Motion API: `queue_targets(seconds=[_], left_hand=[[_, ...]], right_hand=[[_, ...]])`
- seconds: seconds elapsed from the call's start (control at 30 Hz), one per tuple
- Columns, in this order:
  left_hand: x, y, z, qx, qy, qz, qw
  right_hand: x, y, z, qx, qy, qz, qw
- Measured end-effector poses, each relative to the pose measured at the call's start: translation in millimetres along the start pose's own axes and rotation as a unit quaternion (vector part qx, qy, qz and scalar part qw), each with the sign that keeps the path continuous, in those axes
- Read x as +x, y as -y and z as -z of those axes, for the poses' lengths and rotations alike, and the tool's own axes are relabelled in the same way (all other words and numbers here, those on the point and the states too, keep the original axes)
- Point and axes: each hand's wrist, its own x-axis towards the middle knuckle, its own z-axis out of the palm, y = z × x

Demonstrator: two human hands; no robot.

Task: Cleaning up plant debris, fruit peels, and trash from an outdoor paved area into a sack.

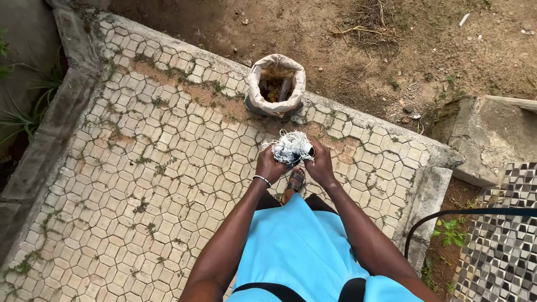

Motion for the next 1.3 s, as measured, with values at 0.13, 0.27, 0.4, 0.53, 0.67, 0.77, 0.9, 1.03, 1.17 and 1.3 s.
queue_targets(seconds=[0.13, 0.27, 0.4, 0.53, 0.67, 0.77, 0.9, 1.03, 1.17, 1.3], left_hand=[[74, 1, -3, -0.047, 0.015, 0.035, 0.998], [146, 21, -8, -0.053, -0.011, 0.099, 0.994], [216, 70, -27, -0.073, -0.023, 0.157, 0.985], [293, 155, -52, -0.154, 0.0, 0.204, 0.967], [353, 215, -75, -0.254, 0.011, 0.213, 0.944], [400, 234, -73, -0.24, 0.035, 0.356, 0.903], [428, 296, -101, -0.246, 0.086, 0.44, 0.859], [453, 318, -105, -0.274, 0.088, 0.478, 0.83], [449, 345, -119, -0.069, 0.046, 0.291, 0.953], [444, 322, -100, -0.026, 0.103, 0.31, 0.945]], right_hand=[[76, -9, 7, -0.04, -0.006, -0.046, 0.998], [138, -34, 2, -0.128, 0.042, -0.121, 0.984], [191, -81, -18, -0.139, 0.081, -0.141, 0.977], [254, -132, -54, -0.13, 0.11, -0.259, 0.951], [298, -186, -86, -0.021, 0.093, -0.363, 0.927], [313, -261, -119, 0.032, 0.049, -0.37, 0.927], [326, -348, -144, 0.033, 0.014, -0.485, 0.874], [354, -386, -161, 0.098, 0.016, -0.556, 0.825], [365, -401, -151, 0.086, 0.058, -0.527, 0.843], [362, -407, -141, -0.061, 0.168, -0.439, 0.88]])
